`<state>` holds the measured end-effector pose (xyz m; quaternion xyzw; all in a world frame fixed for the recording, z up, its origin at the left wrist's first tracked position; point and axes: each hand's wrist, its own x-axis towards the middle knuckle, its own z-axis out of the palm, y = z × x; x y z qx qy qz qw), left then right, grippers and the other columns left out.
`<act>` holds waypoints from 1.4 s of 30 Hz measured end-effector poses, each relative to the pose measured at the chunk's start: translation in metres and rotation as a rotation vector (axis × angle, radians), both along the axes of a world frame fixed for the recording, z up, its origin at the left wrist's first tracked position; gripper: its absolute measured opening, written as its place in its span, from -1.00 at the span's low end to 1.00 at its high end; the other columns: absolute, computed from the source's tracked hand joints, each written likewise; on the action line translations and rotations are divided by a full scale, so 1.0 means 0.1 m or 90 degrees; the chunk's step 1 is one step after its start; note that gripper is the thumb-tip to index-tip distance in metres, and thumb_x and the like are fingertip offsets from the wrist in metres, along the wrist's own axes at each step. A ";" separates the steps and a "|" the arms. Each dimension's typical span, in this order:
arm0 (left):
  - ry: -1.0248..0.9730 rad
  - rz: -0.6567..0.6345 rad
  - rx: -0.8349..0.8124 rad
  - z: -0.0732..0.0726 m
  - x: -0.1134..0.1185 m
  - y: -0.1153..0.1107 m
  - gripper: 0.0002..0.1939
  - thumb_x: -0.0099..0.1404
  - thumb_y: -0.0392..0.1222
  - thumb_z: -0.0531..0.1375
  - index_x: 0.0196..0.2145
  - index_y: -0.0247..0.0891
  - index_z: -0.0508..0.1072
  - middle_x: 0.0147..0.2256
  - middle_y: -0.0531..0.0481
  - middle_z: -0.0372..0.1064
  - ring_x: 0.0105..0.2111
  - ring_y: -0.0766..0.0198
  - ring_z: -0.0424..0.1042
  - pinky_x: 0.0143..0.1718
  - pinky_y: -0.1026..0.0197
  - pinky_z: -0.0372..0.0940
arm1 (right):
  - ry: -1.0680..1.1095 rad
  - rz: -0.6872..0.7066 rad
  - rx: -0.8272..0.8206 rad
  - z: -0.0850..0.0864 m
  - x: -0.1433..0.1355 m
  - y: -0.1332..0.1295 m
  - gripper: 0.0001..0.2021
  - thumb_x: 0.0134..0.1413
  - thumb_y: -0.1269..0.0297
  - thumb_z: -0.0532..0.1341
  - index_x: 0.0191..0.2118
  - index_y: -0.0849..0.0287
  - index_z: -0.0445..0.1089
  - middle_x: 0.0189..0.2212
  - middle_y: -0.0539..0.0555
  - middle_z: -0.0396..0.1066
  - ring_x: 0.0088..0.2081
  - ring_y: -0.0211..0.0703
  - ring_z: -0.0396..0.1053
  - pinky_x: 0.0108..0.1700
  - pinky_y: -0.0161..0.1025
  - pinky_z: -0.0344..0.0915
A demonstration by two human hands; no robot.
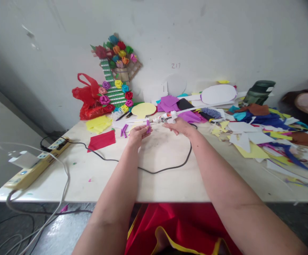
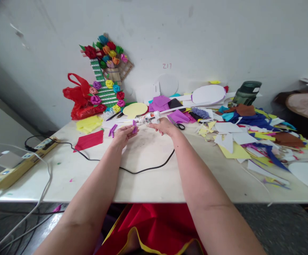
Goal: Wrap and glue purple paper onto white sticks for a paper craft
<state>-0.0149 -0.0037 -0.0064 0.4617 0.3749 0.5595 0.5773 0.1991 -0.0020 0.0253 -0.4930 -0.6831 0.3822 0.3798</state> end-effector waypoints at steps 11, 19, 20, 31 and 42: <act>-0.017 -0.004 0.003 -0.05 -0.02 0.04 -0.75 -0.07 -0.21 0.32 -0.40 -0.39 0.48 -0.39 -0.11 0.45 -0.35 0.24 0.46 -0.22 0.20 0.31 | 0.004 0.010 -0.009 -0.02 0.00 0.02 -0.71 -0.15 0.13 0.28 -0.39 0.24 0.28 -0.69 -0.10 0.19 -0.76 -0.47 0.04 -0.76 -0.44 0.02; -0.033 -0.002 0.000 -0.03 0.00 0.03 -0.79 -0.04 -0.24 0.30 -0.40 -0.38 0.48 -0.39 -0.11 0.45 -0.35 0.24 0.46 -0.21 0.19 0.31 | -0.010 0.014 -0.010 -0.03 0.00 0.03 -0.72 -0.16 0.13 0.29 -0.46 0.24 0.26 -0.70 -0.09 0.19 -0.76 -0.46 0.05 -0.76 -0.43 0.03; -0.035 -0.001 0.000 -0.03 0.00 0.03 -0.80 -0.04 -0.25 0.29 -0.40 -0.38 0.48 -0.39 -0.11 0.45 -0.35 0.24 0.46 -0.21 0.19 0.31 | -0.012 0.018 -0.010 -0.02 0.00 0.02 -0.72 -0.16 0.13 0.28 -0.47 0.24 0.26 -0.70 -0.09 0.19 -0.76 -0.45 0.06 -0.76 -0.43 0.04; -0.041 0.004 0.000 -0.05 -0.02 0.05 -0.76 -0.03 -0.22 0.29 -0.37 -0.38 0.47 -0.38 -0.12 0.46 -0.32 0.23 0.46 -0.20 0.19 0.31 | -0.047 0.031 -0.019 0.04 -0.01 -0.05 -0.68 -0.15 0.10 0.27 -0.57 0.22 0.19 -0.76 -0.10 0.14 -0.77 -0.44 0.06 -0.73 -0.42 0.06; -0.011 -0.023 0.006 -0.03 0.00 0.03 -0.76 -0.03 -0.19 0.30 -0.38 -0.37 0.48 -0.37 -0.12 0.45 -0.32 0.22 0.46 -0.18 0.17 0.30 | -0.004 -0.023 -0.002 0.06 -0.05 -0.06 -0.74 -0.16 0.16 0.29 -0.47 0.22 0.25 -0.71 -0.11 0.15 -0.74 -0.45 0.04 -0.75 -0.42 0.03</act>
